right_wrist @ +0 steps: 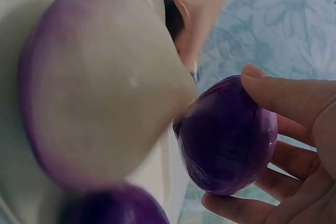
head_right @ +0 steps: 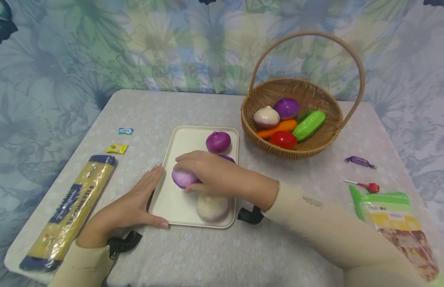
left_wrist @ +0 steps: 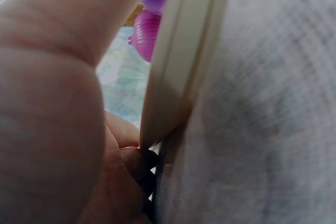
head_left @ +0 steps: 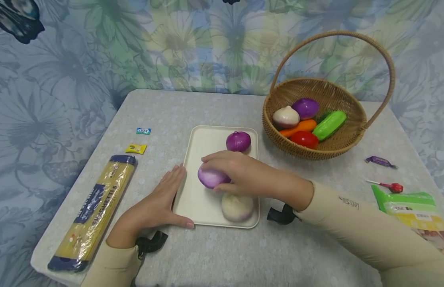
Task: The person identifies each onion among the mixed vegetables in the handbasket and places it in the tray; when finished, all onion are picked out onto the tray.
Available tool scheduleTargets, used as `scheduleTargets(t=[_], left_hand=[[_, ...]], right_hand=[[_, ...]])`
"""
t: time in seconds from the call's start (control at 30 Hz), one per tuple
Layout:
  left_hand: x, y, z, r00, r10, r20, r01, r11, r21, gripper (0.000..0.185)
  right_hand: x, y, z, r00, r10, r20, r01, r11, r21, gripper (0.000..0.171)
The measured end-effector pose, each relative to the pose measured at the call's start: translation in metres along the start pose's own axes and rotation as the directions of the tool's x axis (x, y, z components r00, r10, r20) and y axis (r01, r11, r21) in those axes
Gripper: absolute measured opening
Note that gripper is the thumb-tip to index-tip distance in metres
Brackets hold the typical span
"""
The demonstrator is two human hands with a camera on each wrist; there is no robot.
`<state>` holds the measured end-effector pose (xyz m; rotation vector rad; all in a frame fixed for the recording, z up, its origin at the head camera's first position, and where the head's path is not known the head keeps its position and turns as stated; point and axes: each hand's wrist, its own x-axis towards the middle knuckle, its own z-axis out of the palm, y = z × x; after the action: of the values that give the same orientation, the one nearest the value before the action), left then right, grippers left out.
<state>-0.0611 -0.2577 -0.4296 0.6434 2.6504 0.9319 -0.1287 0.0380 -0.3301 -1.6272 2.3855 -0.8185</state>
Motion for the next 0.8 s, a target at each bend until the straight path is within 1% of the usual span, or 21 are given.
scheduleTargets(t=[0.17, 0.3, 0.4, 0.63, 0.8], left_hand=[[0.001, -0.001, 0.0, 1.0, 0.013, 0.001, -0.013, 1.0, -0.003, 0.151], [0.0, -0.002, 0.0, 1.0, 0.019, 0.0, -0.019, 1.0, 0.0, 0.151], [0.0, -0.002, 0.0, 1.0, 0.02, 0.0, -0.02, 1.0, 0.004, 0.151], [0.0, -0.002, -0.001, 1.0, 0.013, -0.002, -0.013, 1.0, -0.007, 0.15], [0.0, -0.002, 0.001, 1.0, 0.012, 0.001, -0.012, 1.0, -0.013, 0.15]], right_hand=[[0.006, -0.005, 0.015, 0.996, -0.001, 0.084, 0.002, 1.0, -0.016, 0.047], [0.008, -0.008, 0.024, 0.987, 0.023, 0.162, -0.019, 0.999, -0.03, 0.047], [0.009, -0.009, 0.028, 0.979, 0.031, 0.201, -0.021, 0.998, -0.052, 0.045], [0.011, -0.01, 0.036, 0.97, -0.005, 0.243, 0.029, 0.995, -0.095, 0.044], [0.011, -0.01, 0.039, 0.969, -0.016, 0.247, 0.039, 0.995, -0.088, 0.043]])
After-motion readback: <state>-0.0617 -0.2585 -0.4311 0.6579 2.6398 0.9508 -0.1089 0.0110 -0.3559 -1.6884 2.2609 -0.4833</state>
